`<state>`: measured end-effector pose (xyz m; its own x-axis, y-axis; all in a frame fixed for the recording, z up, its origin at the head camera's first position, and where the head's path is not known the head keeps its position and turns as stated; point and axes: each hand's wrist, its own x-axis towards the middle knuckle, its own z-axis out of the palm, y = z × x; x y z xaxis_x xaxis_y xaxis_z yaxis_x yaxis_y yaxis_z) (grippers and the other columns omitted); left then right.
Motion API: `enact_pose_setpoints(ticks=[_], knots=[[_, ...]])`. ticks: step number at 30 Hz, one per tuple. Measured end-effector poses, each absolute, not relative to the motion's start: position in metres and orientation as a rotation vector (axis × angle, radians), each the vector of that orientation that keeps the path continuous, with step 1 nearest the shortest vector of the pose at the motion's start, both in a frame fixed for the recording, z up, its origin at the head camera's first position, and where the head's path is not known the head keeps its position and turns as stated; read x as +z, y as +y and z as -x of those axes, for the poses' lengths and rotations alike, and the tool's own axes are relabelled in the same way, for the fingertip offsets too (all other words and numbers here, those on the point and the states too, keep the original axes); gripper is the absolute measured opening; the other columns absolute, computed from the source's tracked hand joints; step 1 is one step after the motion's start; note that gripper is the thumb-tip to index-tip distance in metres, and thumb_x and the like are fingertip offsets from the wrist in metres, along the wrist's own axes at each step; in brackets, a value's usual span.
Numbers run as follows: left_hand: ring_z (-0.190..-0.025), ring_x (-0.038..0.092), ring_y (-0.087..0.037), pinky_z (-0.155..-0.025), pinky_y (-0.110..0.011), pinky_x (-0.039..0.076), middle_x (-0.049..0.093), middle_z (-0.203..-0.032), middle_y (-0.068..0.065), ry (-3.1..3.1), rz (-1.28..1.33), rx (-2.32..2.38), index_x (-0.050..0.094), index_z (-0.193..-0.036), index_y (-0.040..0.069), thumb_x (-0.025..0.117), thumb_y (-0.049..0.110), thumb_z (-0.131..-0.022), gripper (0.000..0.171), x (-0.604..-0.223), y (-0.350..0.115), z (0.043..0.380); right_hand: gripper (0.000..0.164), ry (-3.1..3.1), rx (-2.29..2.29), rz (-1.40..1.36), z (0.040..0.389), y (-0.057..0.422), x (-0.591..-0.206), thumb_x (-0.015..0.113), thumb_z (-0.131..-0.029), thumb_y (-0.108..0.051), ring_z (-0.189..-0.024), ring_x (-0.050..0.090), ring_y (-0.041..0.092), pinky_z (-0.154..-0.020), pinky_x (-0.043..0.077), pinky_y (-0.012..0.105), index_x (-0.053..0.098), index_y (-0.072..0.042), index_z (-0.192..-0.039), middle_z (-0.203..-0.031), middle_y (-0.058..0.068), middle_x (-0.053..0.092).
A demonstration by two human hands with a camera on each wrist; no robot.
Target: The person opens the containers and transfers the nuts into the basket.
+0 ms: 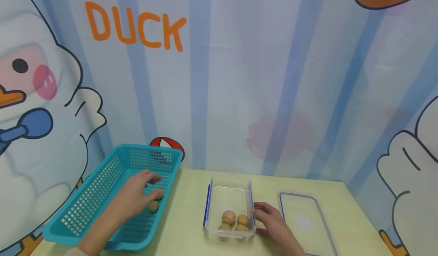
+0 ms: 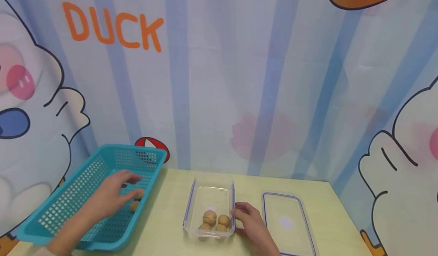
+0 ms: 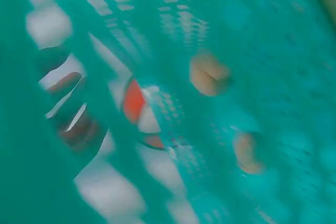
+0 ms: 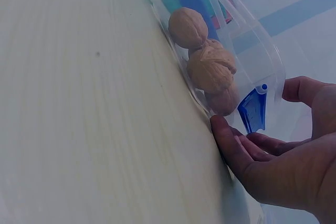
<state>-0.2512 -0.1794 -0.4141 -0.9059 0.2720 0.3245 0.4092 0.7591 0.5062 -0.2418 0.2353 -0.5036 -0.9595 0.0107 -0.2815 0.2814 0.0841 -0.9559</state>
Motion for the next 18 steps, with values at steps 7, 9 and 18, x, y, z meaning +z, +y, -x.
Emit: enact_pose_setpoints(ticks=[7,9,18], knots=[[-0.11,0.069,-0.023,-0.089,-0.042,0.061,0.066,-0.121,0.002,-2.687,0.683,-0.823,0.072,-0.125,0.012,0.083,0.021,-0.095,0.034,-0.392,-0.118,0.231,0.058,2.147,-1.968,-0.301,0.243,0.235,-0.506,0.065,-0.103,-0.023,-0.136,0.052,0.049,-0.095,0.059,0.053,0.047,0.009,-0.149,-0.148,0.031,0.051],[-0.11,0.068,-0.02,-0.09,-0.042,0.06,0.066,-0.122,0.003,-2.67,0.733,-0.805,0.072,-0.127,0.014,0.084,0.021,-0.094,0.036,-0.392,-0.104,0.229,0.058,2.149,-1.968,-0.294,0.244,0.234,-0.506,0.065,-0.103,-0.023,-0.136,0.052,0.049,-0.094,0.06,0.052,0.047,0.008,-0.149,-0.149,0.031,0.051],[-0.118,0.063,-0.021,-0.097,-0.039,0.059,0.064,-0.126,0.001,-2.745,0.903,-0.755,0.067,-0.136,0.011,0.082,0.028,-0.096,0.046,-0.398,-0.042,0.23,0.056,2.178,-1.992,-0.259,0.241,0.237,-0.504,0.065,-0.103,-0.021,-0.134,0.054,0.048,-0.092,0.06,0.05,0.049,0.009,-0.148,-0.146,0.03,0.053]])
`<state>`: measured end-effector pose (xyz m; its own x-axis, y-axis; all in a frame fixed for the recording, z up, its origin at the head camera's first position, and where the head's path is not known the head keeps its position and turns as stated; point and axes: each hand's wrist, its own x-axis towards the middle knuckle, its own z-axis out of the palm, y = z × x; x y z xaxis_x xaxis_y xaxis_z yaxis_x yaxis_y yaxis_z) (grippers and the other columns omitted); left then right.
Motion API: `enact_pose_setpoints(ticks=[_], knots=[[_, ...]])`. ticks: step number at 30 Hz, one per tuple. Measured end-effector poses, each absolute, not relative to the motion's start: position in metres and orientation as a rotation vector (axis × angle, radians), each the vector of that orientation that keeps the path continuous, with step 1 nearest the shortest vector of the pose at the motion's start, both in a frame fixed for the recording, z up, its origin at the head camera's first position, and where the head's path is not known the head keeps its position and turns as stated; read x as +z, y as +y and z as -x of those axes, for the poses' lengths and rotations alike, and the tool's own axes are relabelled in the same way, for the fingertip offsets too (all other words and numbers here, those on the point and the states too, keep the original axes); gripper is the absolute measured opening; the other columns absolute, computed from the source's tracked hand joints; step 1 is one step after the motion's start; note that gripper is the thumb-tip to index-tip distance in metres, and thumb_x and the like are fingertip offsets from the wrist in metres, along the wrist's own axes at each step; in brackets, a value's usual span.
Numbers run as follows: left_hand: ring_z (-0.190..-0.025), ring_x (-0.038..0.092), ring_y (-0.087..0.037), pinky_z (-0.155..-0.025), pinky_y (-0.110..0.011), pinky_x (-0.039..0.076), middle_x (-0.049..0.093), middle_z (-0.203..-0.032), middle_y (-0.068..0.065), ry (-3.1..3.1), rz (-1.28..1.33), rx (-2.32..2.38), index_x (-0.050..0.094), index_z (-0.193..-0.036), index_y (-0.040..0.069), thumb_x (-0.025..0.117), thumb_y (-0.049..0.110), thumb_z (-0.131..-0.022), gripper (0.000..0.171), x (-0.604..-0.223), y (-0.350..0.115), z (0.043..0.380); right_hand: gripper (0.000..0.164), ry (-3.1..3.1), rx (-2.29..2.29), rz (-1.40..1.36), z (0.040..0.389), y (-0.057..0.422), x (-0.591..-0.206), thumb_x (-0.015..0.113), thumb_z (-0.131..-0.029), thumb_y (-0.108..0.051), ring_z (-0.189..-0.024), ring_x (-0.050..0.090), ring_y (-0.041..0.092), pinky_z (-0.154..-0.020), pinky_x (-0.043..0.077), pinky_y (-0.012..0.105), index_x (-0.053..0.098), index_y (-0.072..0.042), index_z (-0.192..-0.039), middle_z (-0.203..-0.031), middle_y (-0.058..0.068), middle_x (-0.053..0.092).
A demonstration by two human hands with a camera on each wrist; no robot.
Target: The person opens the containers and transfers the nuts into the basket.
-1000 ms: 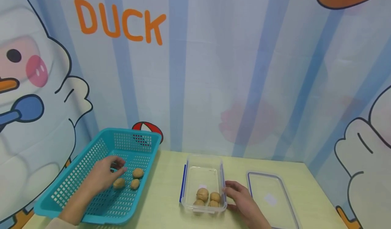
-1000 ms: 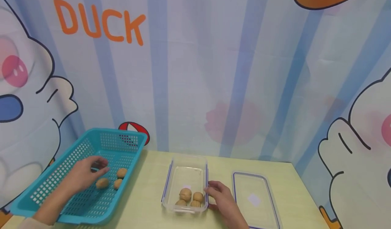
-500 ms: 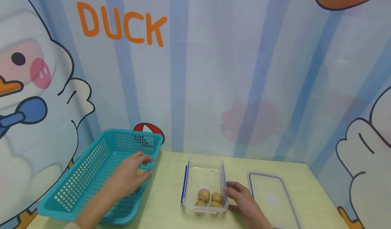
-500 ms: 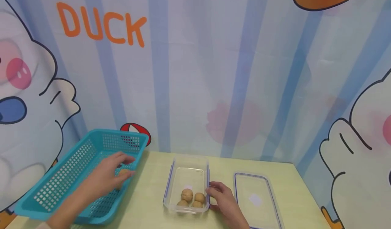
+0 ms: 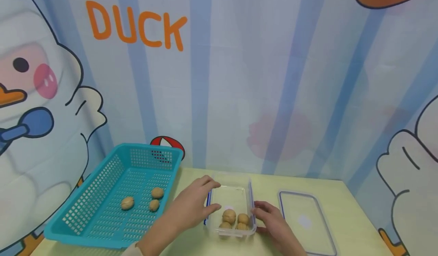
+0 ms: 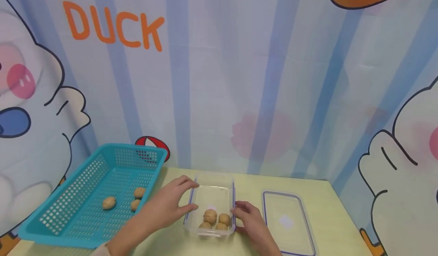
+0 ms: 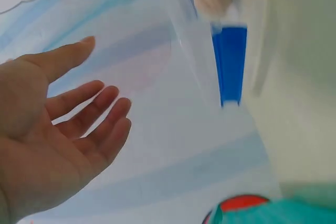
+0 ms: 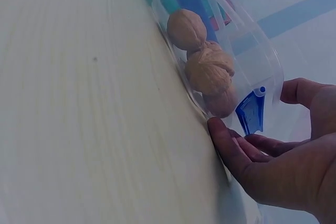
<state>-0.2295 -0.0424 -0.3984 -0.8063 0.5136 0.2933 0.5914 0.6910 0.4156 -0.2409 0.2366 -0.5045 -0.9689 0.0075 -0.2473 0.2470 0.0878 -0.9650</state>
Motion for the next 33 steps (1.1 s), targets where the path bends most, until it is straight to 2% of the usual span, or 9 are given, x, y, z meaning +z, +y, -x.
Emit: enact_pose_setpoints(ticks=[8,15,22,27,33], knots=[[-0.115,0.063,-0.022,-0.094,-0.036,0.059,0.064,-0.126,-0.002,-2.854,0.856,-0.716,0.068,-0.135,0.009,0.085,0.03,-0.093,0.05,-0.423,-0.009,0.245,0.058,2.217,-1.946,-0.228,0.241,0.236,-0.5,0.063,-0.106,-0.021,-0.136,0.051,0.05,-0.095,0.06,0.054,0.046,0.012,-0.15,-0.151,0.034,0.049],[-0.112,0.064,-0.018,-0.093,-0.032,0.057,0.064,-0.124,0.0,-2.953,0.902,-0.669,0.07,-0.133,0.009,0.085,0.029,-0.093,0.047,-0.447,0.006,0.266,0.057,2.228,-1.926,-0.242,0.23,0.234,-0.5,0.06,-0.11,-0.025,-0.128,0.057,0.045,-0.089,0.062,0.056,0.043,0.013,-0.15,-0.14,0.032,0.056],[-0.114,0.064,-0.016,-0.093,-0.031,0.057,0.064,-0.124,0.004,-2.964,1.039,-0.599,0.07,-0.132,0.012,0.081,0.025,-0.096,0.04,-0.454,0.009,0.281,0.056,2.233,-1.963,-0.163,0.222,0.228,-0.499,0.061,-0.107,-0.013,-0.128,0.057,0.05,-0.087,0.063,0.056,0.04,0.011,-0.153,-0.146,0.038,0.05],[-0.113,0.064,-0.011,-0.095,-0.029,0.056,0.066,-0.125,0.006,-3.018,1.116,-0.643,0.072,-0.131,0.013,0.077,0.02,-0.095,0.037,-0.461,0.008,0.287,0.059,2.214,-1.951,-0.13,0.221,0.228,-0.502,0.06,-0.107,-0.013,-0.129,0.057,0.047,-0.09,0.062,0.057,0.037,0.013,-0.154,-0.147,0.039,0.048],[-0.106,0.064,-0.006,-0.092,-0.027,0.056,0.067,-0.115,0.01,-3.045,1.133,-0.675,0.074,-0.126,0.015,0.084,0.028,-0.092,0.038,-0.467,0.01,0.291,0.062,2.185,-1.95,-0.163,0.221,0.231,-0.506,0.062,-0.106,-0.016,-0.13,0.056,0.05,-0.091,0.061,0.057,0.037,0.014,-0.154,-0.147,0.038,0.049]])
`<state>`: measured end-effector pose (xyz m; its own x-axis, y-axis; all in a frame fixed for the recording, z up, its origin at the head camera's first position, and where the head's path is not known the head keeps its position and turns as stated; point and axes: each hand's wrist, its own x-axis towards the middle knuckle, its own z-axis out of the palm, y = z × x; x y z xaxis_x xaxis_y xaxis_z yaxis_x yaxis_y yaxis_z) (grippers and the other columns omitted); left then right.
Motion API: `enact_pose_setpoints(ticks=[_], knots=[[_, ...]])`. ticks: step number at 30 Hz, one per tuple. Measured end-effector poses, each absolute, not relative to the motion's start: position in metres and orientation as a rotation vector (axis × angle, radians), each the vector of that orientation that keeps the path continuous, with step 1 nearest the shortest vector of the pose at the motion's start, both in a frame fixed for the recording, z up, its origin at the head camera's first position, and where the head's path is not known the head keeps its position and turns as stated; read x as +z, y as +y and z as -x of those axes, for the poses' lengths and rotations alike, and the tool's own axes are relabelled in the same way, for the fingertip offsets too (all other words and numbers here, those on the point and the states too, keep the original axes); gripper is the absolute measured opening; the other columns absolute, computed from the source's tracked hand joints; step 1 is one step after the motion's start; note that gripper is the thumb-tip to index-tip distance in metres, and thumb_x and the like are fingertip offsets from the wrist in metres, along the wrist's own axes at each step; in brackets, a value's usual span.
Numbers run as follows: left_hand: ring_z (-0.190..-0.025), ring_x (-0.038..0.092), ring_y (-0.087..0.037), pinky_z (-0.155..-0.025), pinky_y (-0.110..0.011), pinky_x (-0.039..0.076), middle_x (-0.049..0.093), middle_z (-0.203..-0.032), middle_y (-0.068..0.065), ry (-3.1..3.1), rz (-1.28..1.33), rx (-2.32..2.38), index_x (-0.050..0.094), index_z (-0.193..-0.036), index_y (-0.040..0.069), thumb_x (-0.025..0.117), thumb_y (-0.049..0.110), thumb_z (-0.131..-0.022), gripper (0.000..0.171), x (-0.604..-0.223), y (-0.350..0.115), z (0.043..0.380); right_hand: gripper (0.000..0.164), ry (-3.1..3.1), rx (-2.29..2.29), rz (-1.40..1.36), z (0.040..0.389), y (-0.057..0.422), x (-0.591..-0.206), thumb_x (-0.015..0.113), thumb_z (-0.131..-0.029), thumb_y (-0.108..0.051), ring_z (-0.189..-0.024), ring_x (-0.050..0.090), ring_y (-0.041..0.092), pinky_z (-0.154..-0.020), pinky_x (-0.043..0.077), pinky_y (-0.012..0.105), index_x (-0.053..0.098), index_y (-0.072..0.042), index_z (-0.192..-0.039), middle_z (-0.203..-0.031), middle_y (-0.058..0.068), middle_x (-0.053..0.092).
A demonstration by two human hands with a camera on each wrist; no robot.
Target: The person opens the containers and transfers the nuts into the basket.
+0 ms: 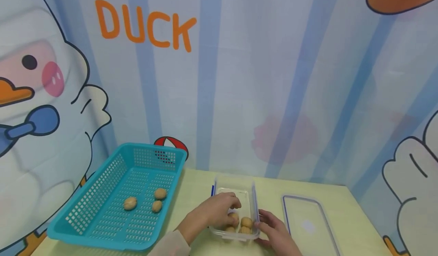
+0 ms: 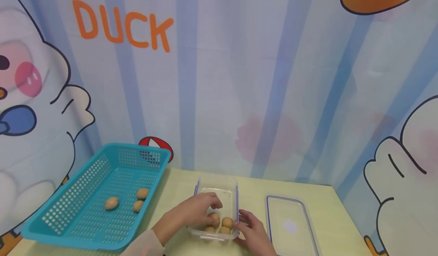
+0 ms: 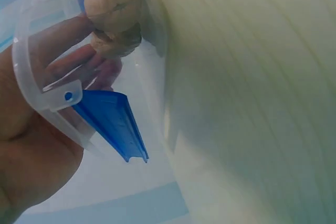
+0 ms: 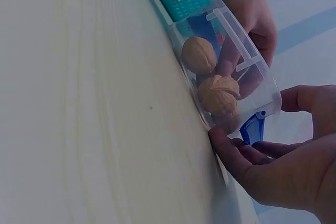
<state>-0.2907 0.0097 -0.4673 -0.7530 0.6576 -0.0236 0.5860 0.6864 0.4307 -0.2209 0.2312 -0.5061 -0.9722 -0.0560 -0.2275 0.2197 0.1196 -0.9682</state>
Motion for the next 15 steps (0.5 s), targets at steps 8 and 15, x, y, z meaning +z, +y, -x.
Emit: enact_pose_setpoints(ticks=[8,15], knots=[[-0.101,0.065,-0.006,-0.091,-0.025,0.055,0.07,-0.107,0.01,2.727,-1.043,0.575,0.076,-0.12,0.016,0.087,0.031,-0.09,0.035,-0.4693,0.0113,0.2931,0.064,2.148,-1.968,-0.201,0.2229,0.2352,-0.5085,0.064,-0.105,-0.017,-0.131,0.056,0.049,-0.091,0.062,0.054,0.037,0.015,-0.153,-0.148,0.038,0.048],[-0.096,0.063,-0.003,-0.088,-0.024,0.055,0.07,-0.105,0.011,2.752,-1.049,0.534,0.077,-0.118,0.017,0.087,0.033,-0.09,0.034,-0.4703,0.0112,0.2913,0.065,2.126,-1.969,-0.21,0.2239,0.2339,-0.5098,0.064,-0.105,-0.017,-0.131,0.055,0.052,-0.091,0.062,0.054,0.035,0.016,-0.153,-0.148,0.041,0.046]])
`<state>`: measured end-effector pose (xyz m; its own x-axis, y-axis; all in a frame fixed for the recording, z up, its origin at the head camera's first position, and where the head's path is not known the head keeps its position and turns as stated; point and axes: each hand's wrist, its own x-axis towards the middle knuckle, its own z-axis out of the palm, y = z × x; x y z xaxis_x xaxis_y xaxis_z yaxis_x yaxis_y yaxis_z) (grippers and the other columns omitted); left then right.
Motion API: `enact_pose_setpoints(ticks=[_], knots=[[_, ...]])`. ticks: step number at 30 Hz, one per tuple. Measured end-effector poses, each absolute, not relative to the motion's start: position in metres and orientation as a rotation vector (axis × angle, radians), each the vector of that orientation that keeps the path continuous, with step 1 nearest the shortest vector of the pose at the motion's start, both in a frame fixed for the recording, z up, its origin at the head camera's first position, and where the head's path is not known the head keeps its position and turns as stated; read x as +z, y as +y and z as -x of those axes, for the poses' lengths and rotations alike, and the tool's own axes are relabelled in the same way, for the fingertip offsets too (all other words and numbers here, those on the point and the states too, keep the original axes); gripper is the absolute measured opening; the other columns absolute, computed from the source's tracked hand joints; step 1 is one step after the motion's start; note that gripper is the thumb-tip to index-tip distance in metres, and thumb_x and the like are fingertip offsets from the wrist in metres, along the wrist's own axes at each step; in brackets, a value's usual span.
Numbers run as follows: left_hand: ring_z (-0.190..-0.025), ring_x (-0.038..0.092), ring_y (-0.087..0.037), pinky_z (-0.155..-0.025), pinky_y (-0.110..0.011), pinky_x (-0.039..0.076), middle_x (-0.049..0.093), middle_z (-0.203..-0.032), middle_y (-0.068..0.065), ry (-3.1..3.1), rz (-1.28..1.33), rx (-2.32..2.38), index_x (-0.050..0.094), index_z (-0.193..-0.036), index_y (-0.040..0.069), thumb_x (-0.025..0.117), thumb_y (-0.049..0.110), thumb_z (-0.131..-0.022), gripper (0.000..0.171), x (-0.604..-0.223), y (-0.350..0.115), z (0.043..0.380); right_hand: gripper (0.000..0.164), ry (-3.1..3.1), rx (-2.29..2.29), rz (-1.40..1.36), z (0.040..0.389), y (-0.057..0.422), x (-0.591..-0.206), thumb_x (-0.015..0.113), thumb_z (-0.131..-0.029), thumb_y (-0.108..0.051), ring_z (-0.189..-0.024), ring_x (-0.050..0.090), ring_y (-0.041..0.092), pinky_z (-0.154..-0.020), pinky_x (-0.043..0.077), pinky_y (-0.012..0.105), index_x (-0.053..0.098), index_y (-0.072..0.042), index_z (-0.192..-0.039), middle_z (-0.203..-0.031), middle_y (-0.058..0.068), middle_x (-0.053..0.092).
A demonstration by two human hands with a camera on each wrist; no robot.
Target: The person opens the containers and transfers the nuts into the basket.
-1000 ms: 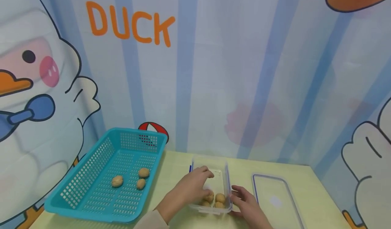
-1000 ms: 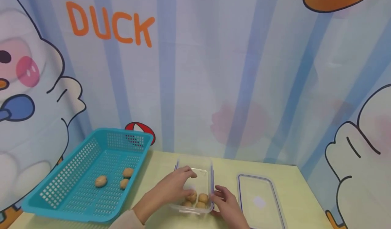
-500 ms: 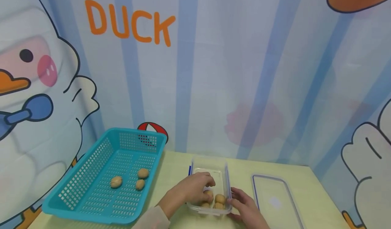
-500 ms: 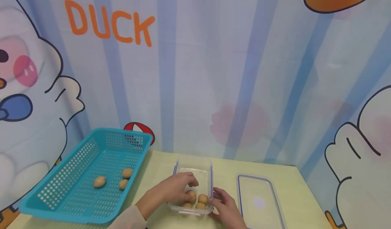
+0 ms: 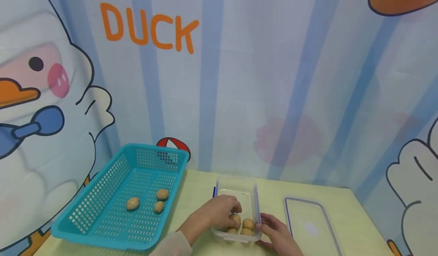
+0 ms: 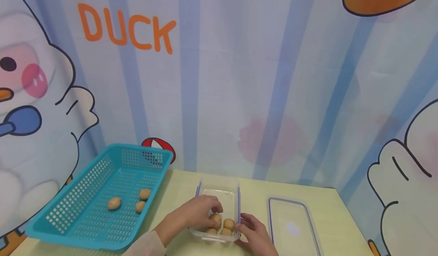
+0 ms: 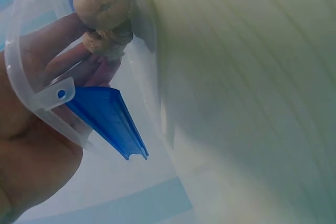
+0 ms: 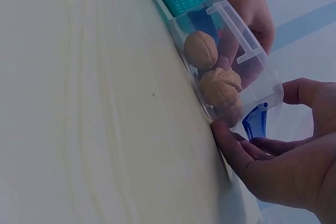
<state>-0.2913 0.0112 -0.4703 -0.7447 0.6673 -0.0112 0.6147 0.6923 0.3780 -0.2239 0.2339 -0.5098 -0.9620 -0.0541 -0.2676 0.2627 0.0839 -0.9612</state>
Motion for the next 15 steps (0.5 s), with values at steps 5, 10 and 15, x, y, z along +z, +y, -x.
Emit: enact_pose_setpoints(ticks=[5,10,15], knots=[[-0.093,0.063,-0.001,-0.086,-0.022,0.055,0.069,-0.101,0.014,2.762,-1.067,0.508,0.079,-0.115,0.019,0.087,0.032,-0.089,0.03,-0.4723,0.011,0.291,0.066,2.096,-1.974,-0.197,0.2246,0.2354,-0.5101,0.064,-0.105,-0.017,-0.132,0.054,0.053,-0.091,0.062,0.054,0.034,0.017,-0.153,-0.148,0.041,0.045],[-0.085,0.058,0.0,-0.082,-0.022,0.054,0.068,-0.097,0.016,2.781,-1.078,0.487,0.08,-0.112,0.02,0.087,0.034,-0.089,0.028,-0.4738,0.0111,0.2906,0.067,2.076,-1.974,-0.187,0.2247,0.2364,-0.5091,0.064,-0.105,-0.019,-0.13,0.056,0.05,-0.092,0.062,0.054,0.034,0.016,-0.154,-0.148,0.04,0.045],[-0.081,0.055,0.0,-0.079,-0.022,0.052,0.067,-0.094,0.017,2.768,-1.1,0.497,0.08,-0.109,0.021,0.088,0.034,-0.089,0.025,-0.474,0.011,0.2922,0.067,2.077,-1.975,-0.182,0.2252,0.2369,-0.5098,0.065,-0.105,-0.019,-0.131,0.054,0.051,-0.092,0.062,0.054,0.034,0.016,-0.154,-0.149,0.041,0.044]])
